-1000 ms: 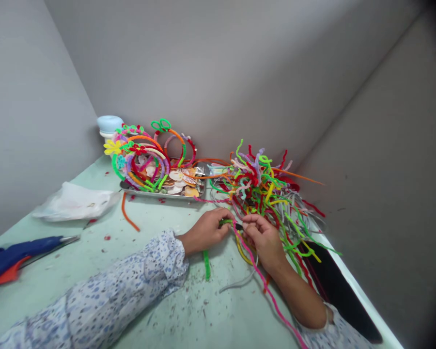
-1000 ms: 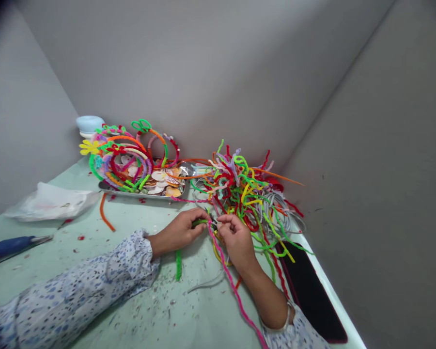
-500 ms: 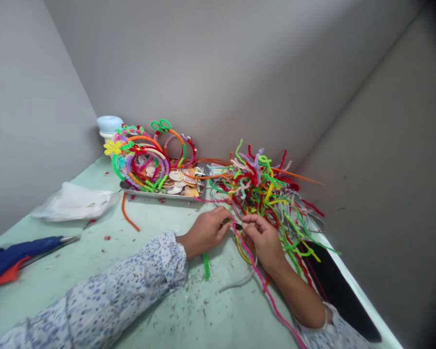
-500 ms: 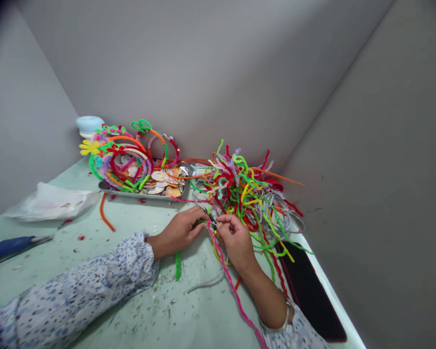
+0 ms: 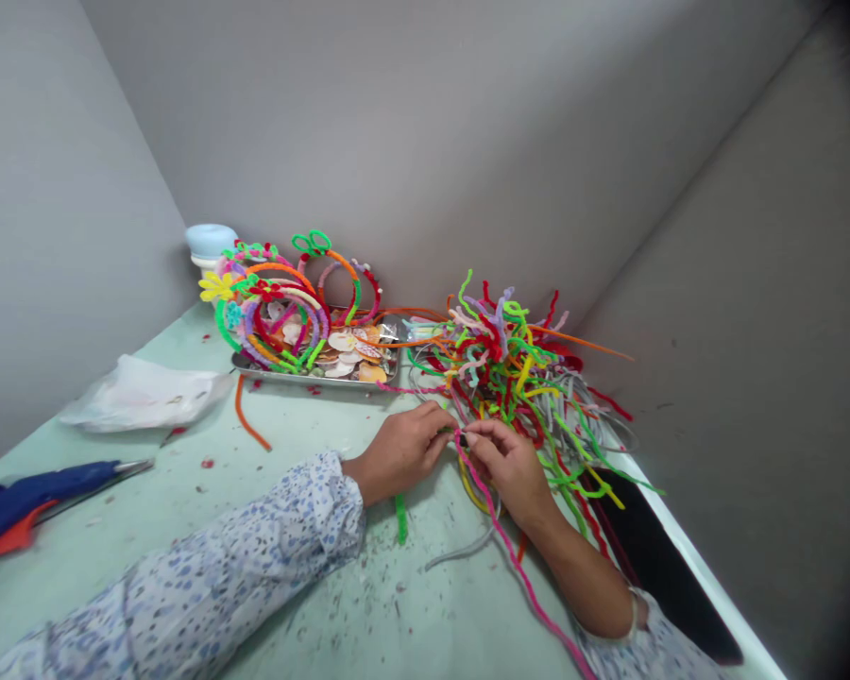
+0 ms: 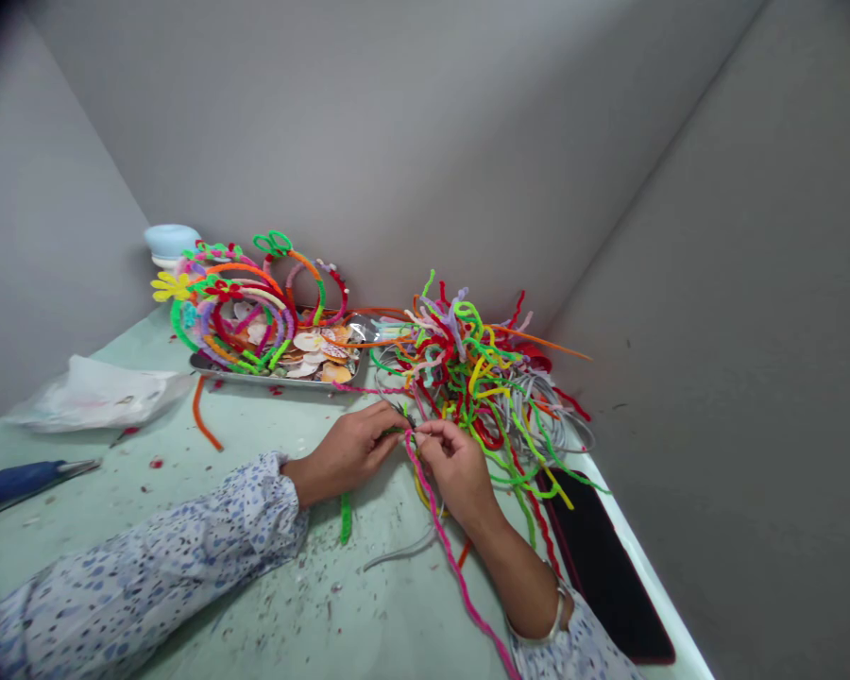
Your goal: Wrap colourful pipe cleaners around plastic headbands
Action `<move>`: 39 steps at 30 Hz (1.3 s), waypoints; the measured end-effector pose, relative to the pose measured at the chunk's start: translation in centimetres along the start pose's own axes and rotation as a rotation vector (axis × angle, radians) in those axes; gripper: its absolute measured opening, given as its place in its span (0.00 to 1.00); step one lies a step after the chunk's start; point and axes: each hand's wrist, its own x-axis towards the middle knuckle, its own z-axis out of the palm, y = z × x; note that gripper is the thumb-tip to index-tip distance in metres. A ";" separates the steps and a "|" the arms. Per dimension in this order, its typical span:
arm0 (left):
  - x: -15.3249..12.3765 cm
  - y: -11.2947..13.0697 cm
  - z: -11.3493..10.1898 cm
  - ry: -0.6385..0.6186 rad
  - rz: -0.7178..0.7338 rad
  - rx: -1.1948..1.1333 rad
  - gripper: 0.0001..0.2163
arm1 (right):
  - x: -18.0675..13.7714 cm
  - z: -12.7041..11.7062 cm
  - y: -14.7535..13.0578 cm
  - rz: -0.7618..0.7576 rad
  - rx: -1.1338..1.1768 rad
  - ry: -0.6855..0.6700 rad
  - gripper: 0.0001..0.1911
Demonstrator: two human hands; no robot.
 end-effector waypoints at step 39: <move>0.5 0.0 -0.3 -0.019 -0.083 -0.112 0.06 | -0.1 0.3 0.8 -0.215 -0.296 0.009 0.07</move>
